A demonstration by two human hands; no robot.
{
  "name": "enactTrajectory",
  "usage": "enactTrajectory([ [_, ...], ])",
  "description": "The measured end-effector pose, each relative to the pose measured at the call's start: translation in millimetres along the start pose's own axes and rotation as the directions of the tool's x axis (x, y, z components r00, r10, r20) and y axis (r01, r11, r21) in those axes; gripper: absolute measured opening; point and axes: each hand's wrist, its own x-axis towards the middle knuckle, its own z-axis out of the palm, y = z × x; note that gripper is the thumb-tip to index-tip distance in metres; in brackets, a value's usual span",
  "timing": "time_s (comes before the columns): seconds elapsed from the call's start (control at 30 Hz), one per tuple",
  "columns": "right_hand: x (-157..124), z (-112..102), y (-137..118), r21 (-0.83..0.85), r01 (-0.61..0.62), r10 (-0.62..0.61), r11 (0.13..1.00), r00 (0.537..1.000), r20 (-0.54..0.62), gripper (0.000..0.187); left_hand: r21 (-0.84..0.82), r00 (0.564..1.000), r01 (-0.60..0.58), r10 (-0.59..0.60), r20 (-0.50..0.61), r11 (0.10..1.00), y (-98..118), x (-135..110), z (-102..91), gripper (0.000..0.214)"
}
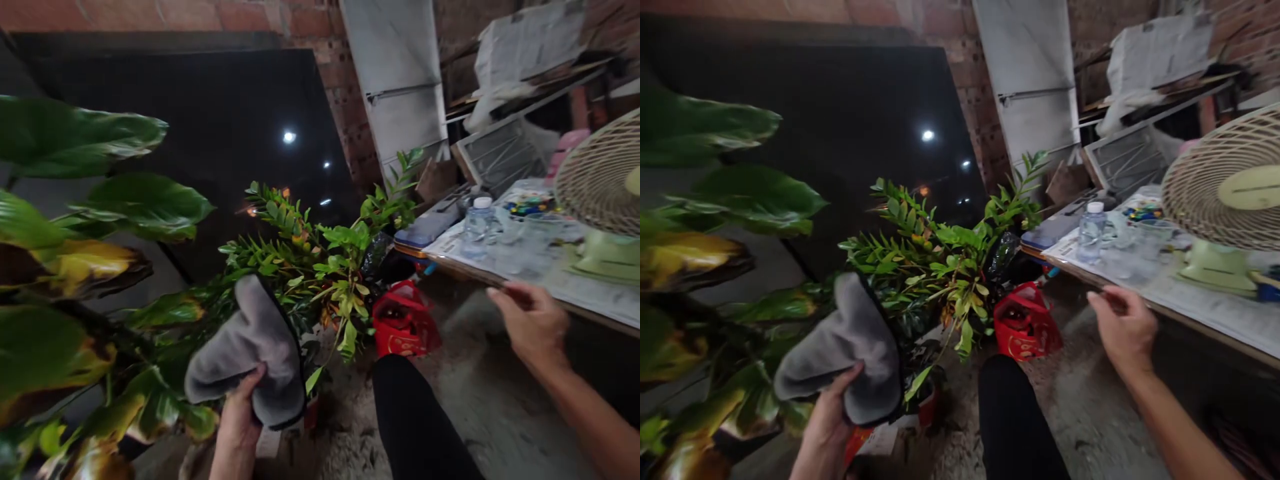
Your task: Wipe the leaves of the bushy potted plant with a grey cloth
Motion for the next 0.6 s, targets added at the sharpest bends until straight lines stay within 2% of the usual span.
enactTrajectory([
  [0.07, 33.0, -11.3, 11.6, -0.097, 0.083, -0.098, 0.992, 0.982, -0.159, 0.042, 0.136, 0.998, 0.054, -0.055, 0.005, 0.989, -27.7, 2.3, 1.8, 0.029],
  [0.17, 76.5, -13.9, 26.5, -0.221, 0.089, -0.135, 0.971, 0.97, -0.201, 0.055, 0.274, 0.957, 0.244, -0.277, 0.09, 0.93, -64.9, 5.4, -18.1, 0.036],
  [0.23, 99.2, -7.5, 31.7, -0.263, 0.019, -0.062, 0.965, 0.986, -0.158, 0.06, 0.247, 0.917, 0.34, -0.379, 0.127, 0.907, -67.3, 7.1, -30.6, 0.036],
  [0.27, 108.1, -2.8, 33.0, -0.273, -0.018, -0.019, 0.962, 0.991, -0.133, 0.061, 0.207, 0.914, 0.355, -0.385, 0.128, 0.912, -60.6, 7.7, -32.6, 0.034],
  [0.33, 121.0, 8.0, 34.2, -0.284, -0.068, 0.045, 0.956, 0.995, -0.085, 0.062, 0.112, 0.943, 0.302, -0.314, 0.111, 0.947, -36.7, 8.1, -25.5, 0.029],
  [0.4, 127.9, 18.2, 34.9, -0.285, -0.086, 0.071, 0.955, 0.995, -0.064, 0.061, 0.041, 0.976, 0.189, -0.193, 0.101, 0.981, -11.0, 8.0, -7.0, 0.021],
  [0.47, 131.0, 25.8, 35.7, -0.289, -0.114, 0.101, 0.951, 0.993, -0.059, 0.057, 0.024, 0.995, 0.071, -0.072, 0.064, 0.997, 2.4, 7.9, 13.6, 0.019],
  [0.53, 131.9, 29.4, 36.4, -0.29, -0.14, 0.129, 0.947, 0.99, -0.059, 0.049, 0.099, 0.999, 0.01, -0.013, 0.037, 0.995, -2.6, 8.1, 24.9, 0.022],
  [0.6, 130.6, 28.2, 36.5, -0.284, -0.152, 0.141, 0.947, 0.988, -0.058, 0.04, 0.237, 0.996, 0.057, -0.073, 0.059, 0.97, -22.1, 8.7, 20.6, 0.022],
])
